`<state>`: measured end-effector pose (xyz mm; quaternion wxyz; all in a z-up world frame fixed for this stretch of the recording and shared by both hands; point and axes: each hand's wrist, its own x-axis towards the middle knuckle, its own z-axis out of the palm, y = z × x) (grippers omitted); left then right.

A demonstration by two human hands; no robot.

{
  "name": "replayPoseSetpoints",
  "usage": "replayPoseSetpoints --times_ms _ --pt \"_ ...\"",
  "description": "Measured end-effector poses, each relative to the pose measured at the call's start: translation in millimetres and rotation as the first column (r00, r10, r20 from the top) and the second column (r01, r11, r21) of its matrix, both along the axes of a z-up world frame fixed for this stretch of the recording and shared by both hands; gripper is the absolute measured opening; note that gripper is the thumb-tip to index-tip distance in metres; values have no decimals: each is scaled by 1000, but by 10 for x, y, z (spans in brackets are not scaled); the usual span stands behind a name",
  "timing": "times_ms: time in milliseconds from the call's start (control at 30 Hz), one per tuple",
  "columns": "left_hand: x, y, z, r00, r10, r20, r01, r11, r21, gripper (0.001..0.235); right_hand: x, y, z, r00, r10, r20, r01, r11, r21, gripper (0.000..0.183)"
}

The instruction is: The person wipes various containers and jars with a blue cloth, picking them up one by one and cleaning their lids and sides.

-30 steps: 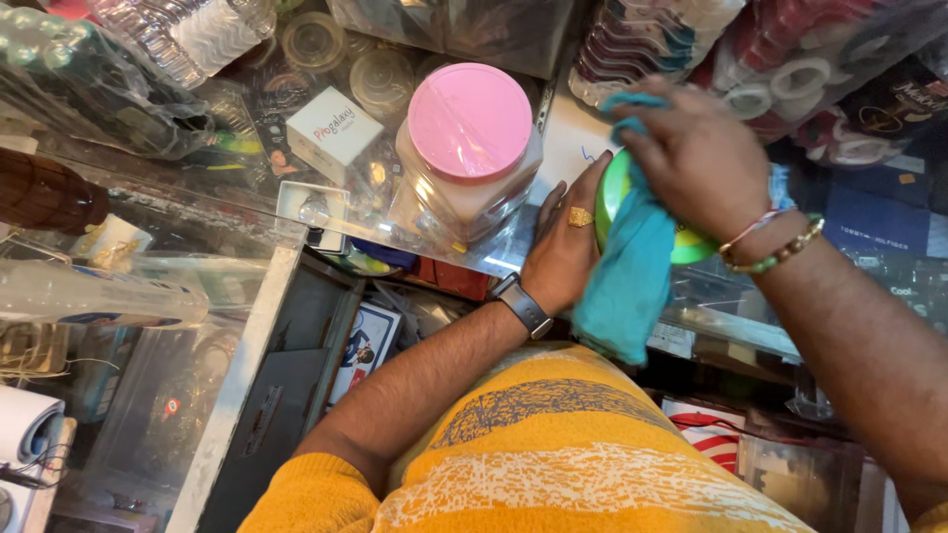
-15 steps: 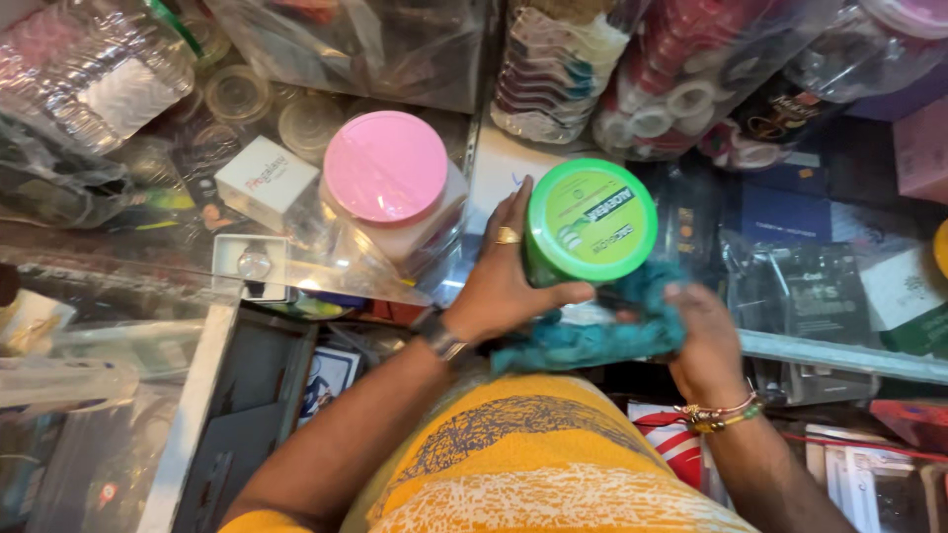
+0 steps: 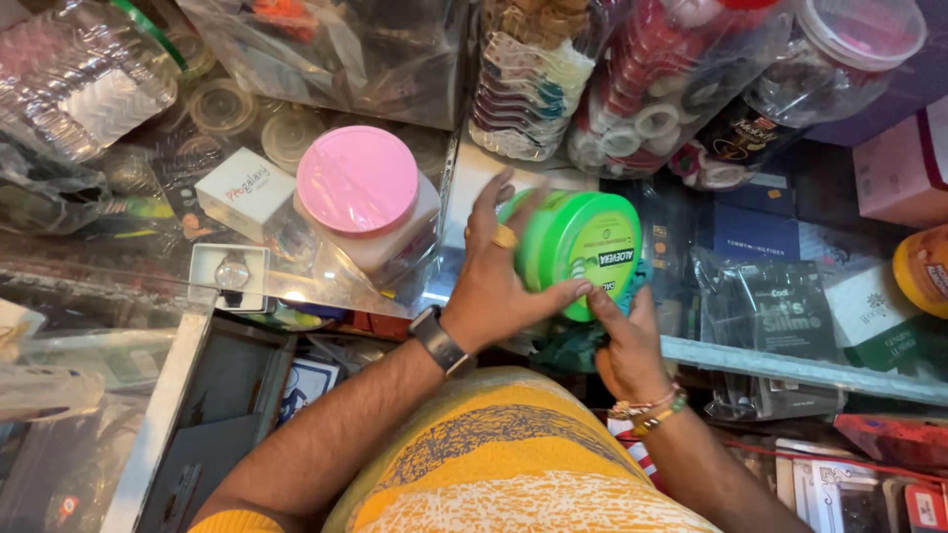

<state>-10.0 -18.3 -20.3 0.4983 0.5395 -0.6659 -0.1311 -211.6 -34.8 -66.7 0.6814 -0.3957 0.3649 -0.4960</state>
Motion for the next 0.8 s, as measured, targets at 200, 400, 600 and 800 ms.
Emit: replayPoseSetpoints --times_ms 200,400,600,800 --pt "-266 65 -138 975 125 -182 -81 969 232 138 -373 229 158 882 292 -371 -247 955 163 35" --pt "-159 65 -142 994 -4 -107 3 1000 -13 129 -674 310 827 964 -151 -219 67 934 -351 32" --pt "-157 25 -223 968 -144 206 189 958 -217 122 87 72 1194 413 -697 -586 -629 247 -737 68" --pt "-187 28 -294 973 -218 79 231 938 -258 121 -53 -848 956 231 -23 -973 -438 890 -125 42"
